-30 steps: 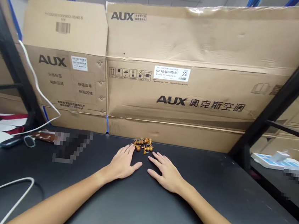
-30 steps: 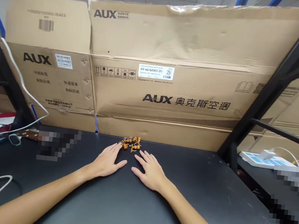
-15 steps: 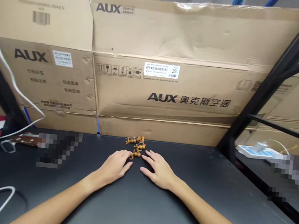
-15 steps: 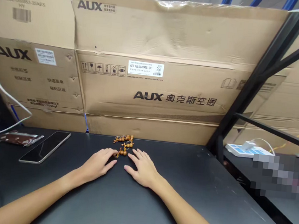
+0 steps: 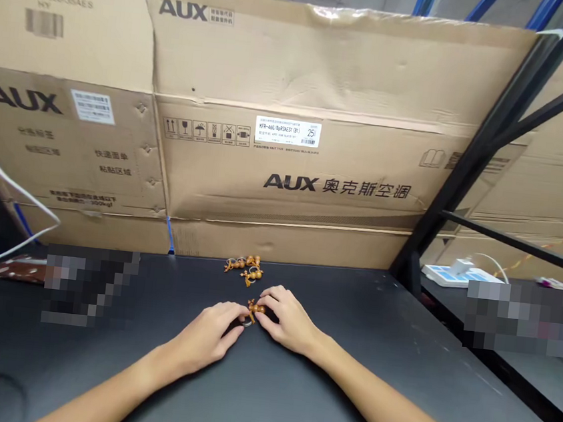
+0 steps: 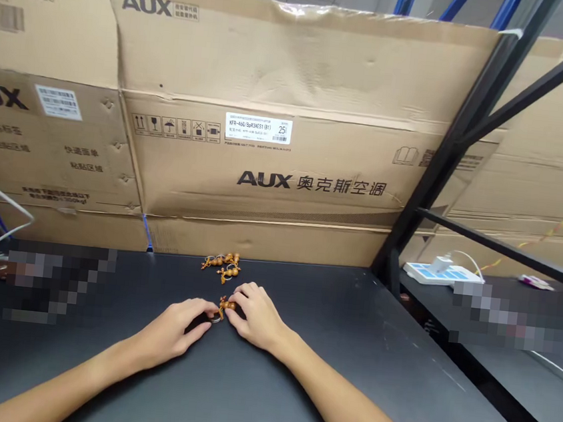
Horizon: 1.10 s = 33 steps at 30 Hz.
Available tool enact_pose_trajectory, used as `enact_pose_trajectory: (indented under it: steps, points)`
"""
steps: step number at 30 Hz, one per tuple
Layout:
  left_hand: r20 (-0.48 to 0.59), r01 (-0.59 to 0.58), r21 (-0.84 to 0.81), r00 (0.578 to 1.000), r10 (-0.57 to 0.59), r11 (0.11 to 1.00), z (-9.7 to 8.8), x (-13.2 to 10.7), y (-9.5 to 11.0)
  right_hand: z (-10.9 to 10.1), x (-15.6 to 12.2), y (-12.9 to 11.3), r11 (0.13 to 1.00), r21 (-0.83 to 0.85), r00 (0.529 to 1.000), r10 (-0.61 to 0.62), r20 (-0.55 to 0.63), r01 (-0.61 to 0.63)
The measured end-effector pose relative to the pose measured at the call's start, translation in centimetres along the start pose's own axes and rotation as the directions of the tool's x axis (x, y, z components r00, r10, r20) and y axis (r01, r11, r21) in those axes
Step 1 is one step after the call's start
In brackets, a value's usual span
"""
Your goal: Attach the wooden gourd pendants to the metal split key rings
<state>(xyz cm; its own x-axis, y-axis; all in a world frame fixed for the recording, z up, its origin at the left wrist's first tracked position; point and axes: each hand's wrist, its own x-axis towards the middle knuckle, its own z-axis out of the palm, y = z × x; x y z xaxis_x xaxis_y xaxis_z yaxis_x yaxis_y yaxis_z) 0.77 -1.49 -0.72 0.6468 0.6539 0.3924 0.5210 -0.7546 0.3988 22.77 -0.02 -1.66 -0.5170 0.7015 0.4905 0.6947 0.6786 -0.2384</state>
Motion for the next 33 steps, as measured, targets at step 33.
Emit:
enact_pose_trajectory:
  steps: [33]
  points:
    - [0.029,-0.014,0.034,0.999,0.013,0.999,-0.19,-0.01,1.05,-0.25,0.18,-0.07,1.0,-0.012,1.0,0.0,0.008,0.0]
